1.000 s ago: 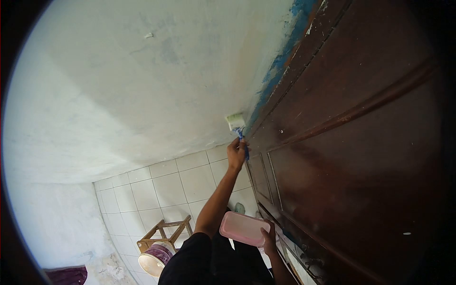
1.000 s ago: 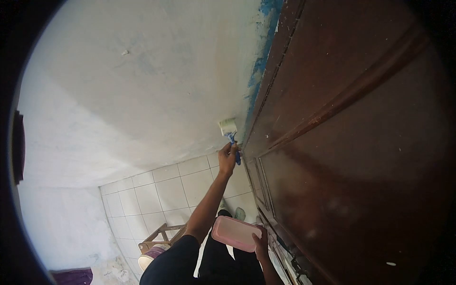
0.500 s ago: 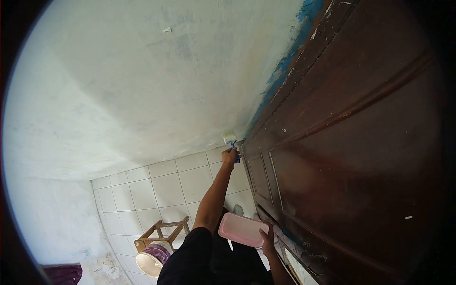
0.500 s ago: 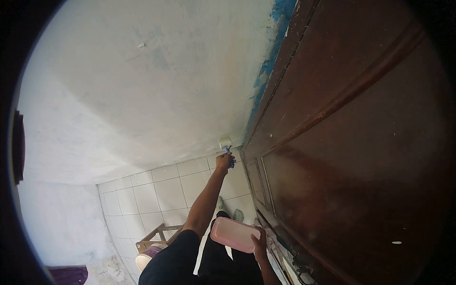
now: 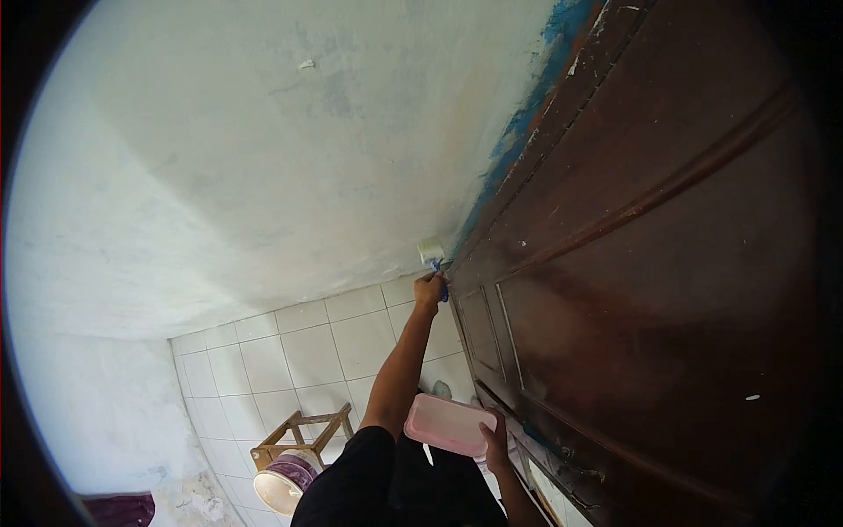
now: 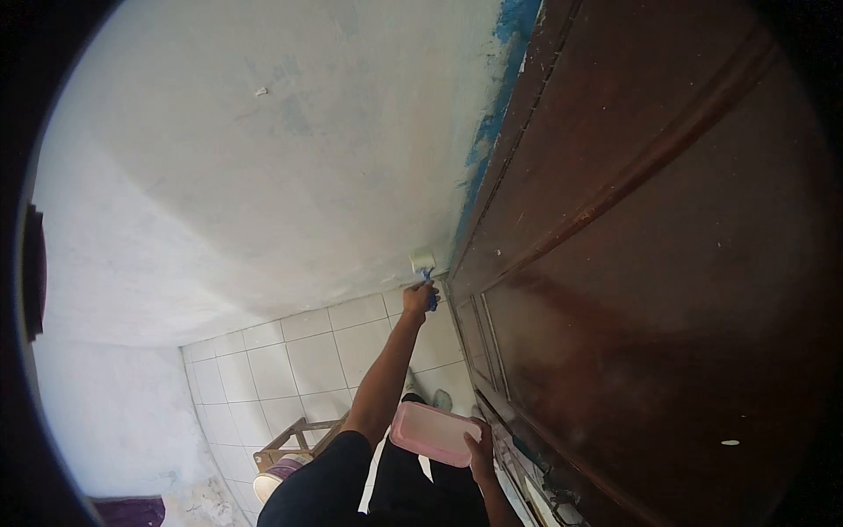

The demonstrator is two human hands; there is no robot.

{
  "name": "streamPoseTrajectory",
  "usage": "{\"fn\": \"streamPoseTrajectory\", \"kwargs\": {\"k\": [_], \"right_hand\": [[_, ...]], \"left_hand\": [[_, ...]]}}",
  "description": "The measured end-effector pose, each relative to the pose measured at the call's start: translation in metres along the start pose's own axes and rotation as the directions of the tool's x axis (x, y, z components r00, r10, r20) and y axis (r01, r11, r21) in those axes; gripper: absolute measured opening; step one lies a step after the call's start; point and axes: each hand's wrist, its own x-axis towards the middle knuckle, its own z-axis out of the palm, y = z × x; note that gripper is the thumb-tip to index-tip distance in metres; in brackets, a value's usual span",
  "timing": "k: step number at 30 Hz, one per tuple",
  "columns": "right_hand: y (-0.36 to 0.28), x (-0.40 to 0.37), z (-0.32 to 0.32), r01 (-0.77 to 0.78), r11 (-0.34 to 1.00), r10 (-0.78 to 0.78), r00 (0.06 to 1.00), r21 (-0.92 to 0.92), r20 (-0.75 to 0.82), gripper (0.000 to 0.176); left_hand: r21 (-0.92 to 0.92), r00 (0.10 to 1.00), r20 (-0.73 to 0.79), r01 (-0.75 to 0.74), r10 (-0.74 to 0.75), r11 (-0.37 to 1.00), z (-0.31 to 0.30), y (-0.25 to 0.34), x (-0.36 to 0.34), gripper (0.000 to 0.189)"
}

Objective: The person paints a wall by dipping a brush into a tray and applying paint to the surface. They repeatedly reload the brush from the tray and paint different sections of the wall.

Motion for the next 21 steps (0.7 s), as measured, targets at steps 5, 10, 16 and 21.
{"fn": "streamPoseTrajectory", "kwargs": {"k": [5, 10, 16, 21], "right_hand": [[0.006, -0.002, 0.002, -0.017, 0.999, 0.017, 1.0, 0.031, -0.014, 0.047], [-0.012, -0.001, 0.006, 0.003, 0.999, -0.002, 1.0, -0.047, 0.014, 0.046], [-0.007, 0.0, 0.006, -0.02, 1.0, 0.02, 1.0, 0.003, -0.007, 0.048], [-0.001, 0.001, 0.003, -0.01, 1.0, 0.01, 1.0, -0.027, 0.0, 0.049]], "left_hand": [[-0.032, 0.981, 0.052, -0.184, 0.185, 0.982, 0.0, 0.012, -0.029, 0.028], [0.022, 0.893, 0.029, -0.449, 0.449, 0.893, 0.007, 0.019, -0.044, 0.031], [-0.153, 0.994, -0.033, 0.099, -0.105, 0.983, -0.011, -0.01, 0.001, 0.025], [-0.166, 0.988, 0.063, -0.132, 0.144, 0.977, -0.012, 0.023, -0.037, 0.033]]}}
